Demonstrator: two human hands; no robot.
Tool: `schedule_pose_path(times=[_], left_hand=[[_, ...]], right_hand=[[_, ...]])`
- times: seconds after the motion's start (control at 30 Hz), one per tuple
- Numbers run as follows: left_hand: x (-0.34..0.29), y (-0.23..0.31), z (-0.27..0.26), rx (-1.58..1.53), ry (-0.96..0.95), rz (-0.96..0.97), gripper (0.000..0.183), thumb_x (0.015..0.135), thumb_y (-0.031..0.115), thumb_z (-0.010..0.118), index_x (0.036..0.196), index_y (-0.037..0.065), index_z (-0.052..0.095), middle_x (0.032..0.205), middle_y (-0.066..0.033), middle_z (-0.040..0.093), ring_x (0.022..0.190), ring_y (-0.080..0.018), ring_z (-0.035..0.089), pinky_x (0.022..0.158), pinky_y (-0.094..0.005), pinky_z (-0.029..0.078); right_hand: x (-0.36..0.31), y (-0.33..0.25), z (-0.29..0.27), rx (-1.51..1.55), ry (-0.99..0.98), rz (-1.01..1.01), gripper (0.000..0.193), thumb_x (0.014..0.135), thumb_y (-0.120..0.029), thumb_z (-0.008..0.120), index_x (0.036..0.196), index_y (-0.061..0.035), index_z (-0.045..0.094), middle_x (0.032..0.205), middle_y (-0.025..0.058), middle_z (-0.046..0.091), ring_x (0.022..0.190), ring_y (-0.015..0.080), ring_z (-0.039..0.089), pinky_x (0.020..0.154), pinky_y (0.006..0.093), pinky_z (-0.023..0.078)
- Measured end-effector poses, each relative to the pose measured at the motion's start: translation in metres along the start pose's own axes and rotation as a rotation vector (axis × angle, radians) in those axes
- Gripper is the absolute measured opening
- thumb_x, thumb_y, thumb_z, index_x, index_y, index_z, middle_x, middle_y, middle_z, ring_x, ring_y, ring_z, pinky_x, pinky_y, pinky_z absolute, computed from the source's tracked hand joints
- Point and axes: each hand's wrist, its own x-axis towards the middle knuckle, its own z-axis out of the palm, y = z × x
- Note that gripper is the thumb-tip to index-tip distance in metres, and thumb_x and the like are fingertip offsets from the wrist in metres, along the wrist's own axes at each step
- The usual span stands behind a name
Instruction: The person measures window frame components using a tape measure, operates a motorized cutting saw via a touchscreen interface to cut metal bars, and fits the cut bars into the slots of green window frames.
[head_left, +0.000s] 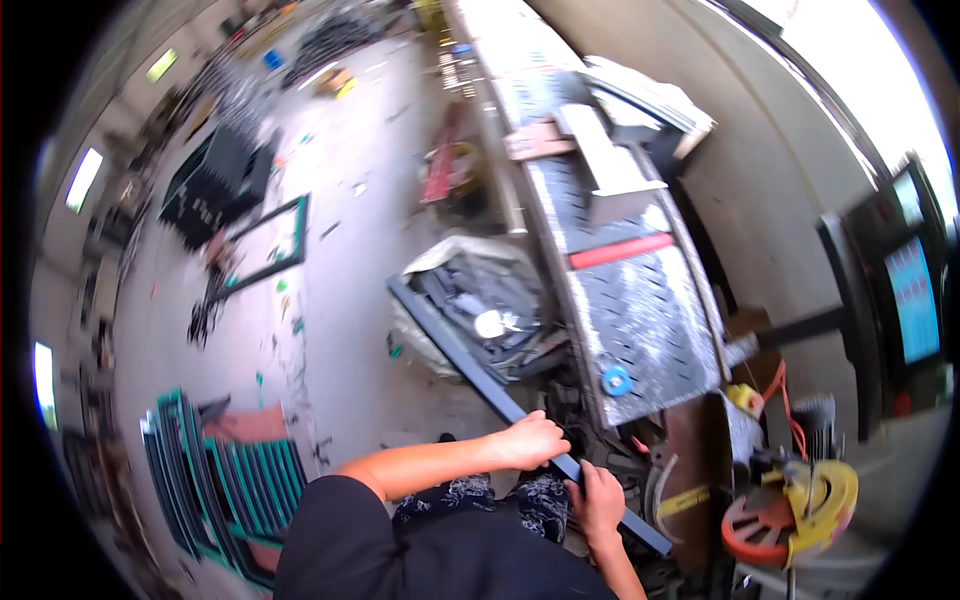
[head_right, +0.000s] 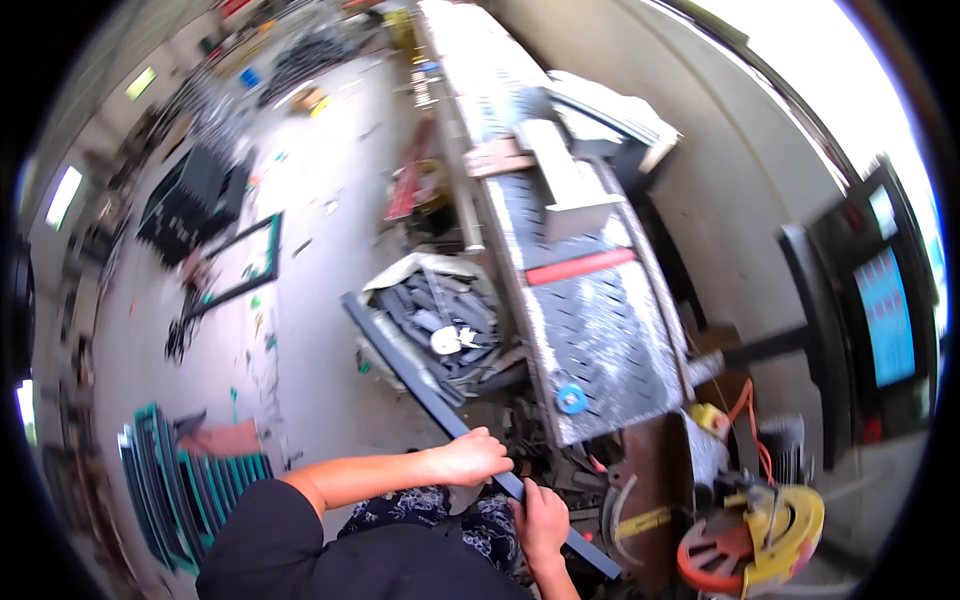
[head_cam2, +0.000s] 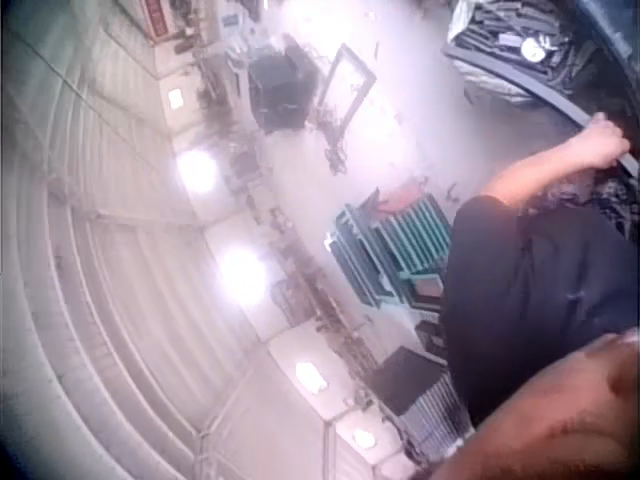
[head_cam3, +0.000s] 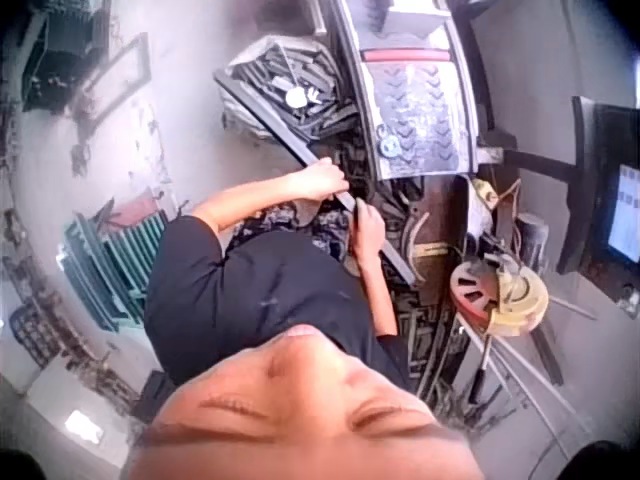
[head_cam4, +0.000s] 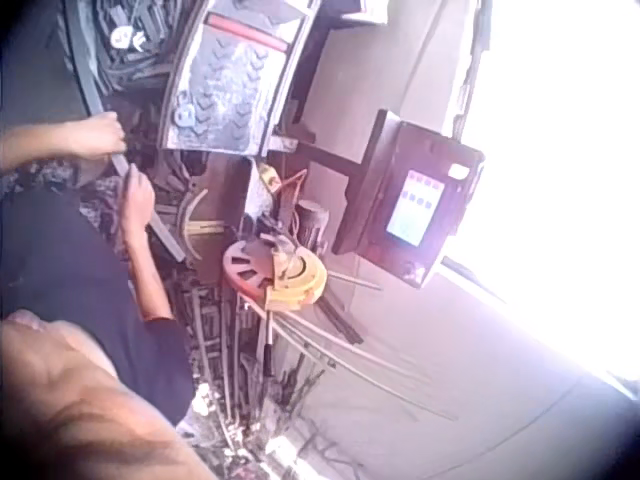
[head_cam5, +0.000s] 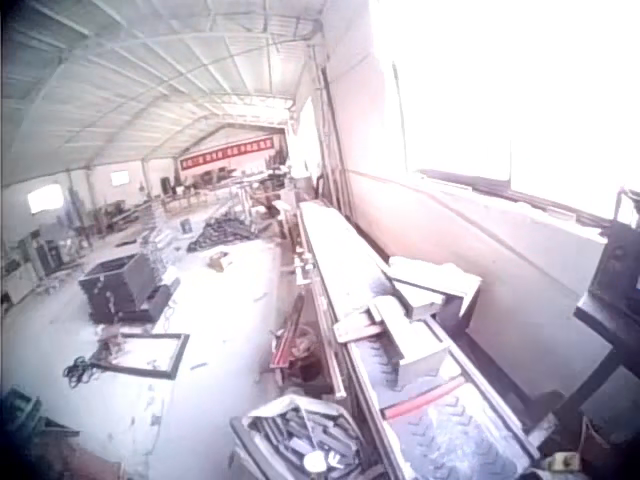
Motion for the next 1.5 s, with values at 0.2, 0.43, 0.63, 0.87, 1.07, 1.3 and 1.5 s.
schedule_pose_path(times=[0.2, 0.43, 0.63, 0.87, 1.07, 1.3, 1.5], left_hand=[[-0.171, -0.035, 0.023, -0.112, 0.643, -0.445, 0.047, 0.07, 0.023, 0.076, 0.111, 0.011, 0.059, 0.11, -0.007, 0.055, 0.113, -0.0263, 0.051, 0.105, -0.0432, 0.033], [-0.442, -0.081, 0.115, -0.32, 1.358, -1.393, 0.055, 0.083, 0.031, 0.072, 0.123, -0.001, 0.05, 0.106, -0.0175, 0.061, 0.099, -0.0334, 0.06, 0.087, -0.0406, 0.05], [-0.55, -0.104, 0.152, -1.519, 1.882, -0.761, 0.057, 0.087, 0.05, 0.067, 0.118, 0.003, 0.055, 0.103, -0.0081, 0.067, 0.101, -0.015, 0.063, 0.082, -0.0262, 0.049], [-0.654, -0.09, 0.157, -1.712, 2.503, -0.311, 0.054, 0.095, 0.043, 0.056, 0.124, -0.002, 0.05, 0.12, -0.0184, 0.061, 0.115, -0.0305, 0.06, 0.1, -0.0432, 0.047], [-0.795, -0.119, 0.196, -1.025, 3.154, -0.519, 0.058, 0.095, 0.052, 0.05, 0.117, -0.002, 0.047, 0.108, -0.0191, 0.065, 0.097, -0.0267, 0.066, 0.088, -0.0415, 0.054], [-1.007, 0.033, 0.276, 0.262, 3.581, -0.794, 0.039, 0.093, 0.052, 0.054, 0.087, 0.013, 0.053, 0.07, -0.0037, 0.057, 0.066, -0.0177, 0.056, 0.062, -0.0315, 0.048], [-1.035, 0.207, 0.256, 1.158, 3.479, -1.121, 0.034, 0.093, 0.041, 0.062, 0.085, 0.01, 0.049, 0.066, 0.0021, 0.043, 0.059, -0.0106, 0.044, 0.053, -0.0254, 0.039]], right_hand=[[0.042, -0.107, 0.071, 0.148, -0.167, -0.047, 0.034, 0.078, -0.025, 0.074, 0.1, -0.0014, 0.066, 0.079, 0.0164, 0.063, 0.074, 0.0357, 0.062, 0.066, 0.043, 0.049], [0.051, -0.287, 0.201, 0.245, -0.318, -0.38, 0.032, 0.082, -0.022, 0.072, 0.097, 0.0059, 0.065, 0.082, 0.0211, 0.065, 0.077, 0.0378, 0.063, 0.071, 0.042, 0.049], [0.068, -0.455, 0.288, 0.411, -0.672, -0.552, 0.028, 0.085, -0.018, 0.069, 0.099, 0.0064, 0.065, 0.085, 0.0217, 0.067, 0.078, 0.0334, 0.065, 0.073, 0.0383, 0.05], [0.091, -0.586, 0.374, 0.394, -1.017, -0.82, 0.028, 0.086, -0.016, 0.07, 0.102, 0.0066, 0.066, 0.08, 0.0115, 0.067, 0.074, 0.0149, 0.06, 0.07, 0.03, 0.049], [0.132, -0.715, 0.439, 0.31, -0.944, -1.269, 0.03, 0.079, -0.02, 0.074, 0.099, 0.0, 0.067, 0.084, 0.0171, 0.066, 0.076, 0.0372, 0.063, 0.067, 0.0403, 0.051], [0.233, -0.863, 0.524, 0.34, -0.834, -1.747, 0.024, 0.084, -0.021, 0.065, 0.098, -0.0013, 0.063, 0.08, 0.0143, 0.063, 0.071, 0.0354, 0.06, 0.063, 0.0444, 0.047], [0.229, -0.974, 0.616, 0.271, -0.988, -1.561, 0.023, 0.08, -0.025, 0.073, 0.085, -0.0037, 0.066, 0.071, 0.0125, 0.061, 0.063, 0.0322, 0.059, 0.058, 0.0395, 0.047]])
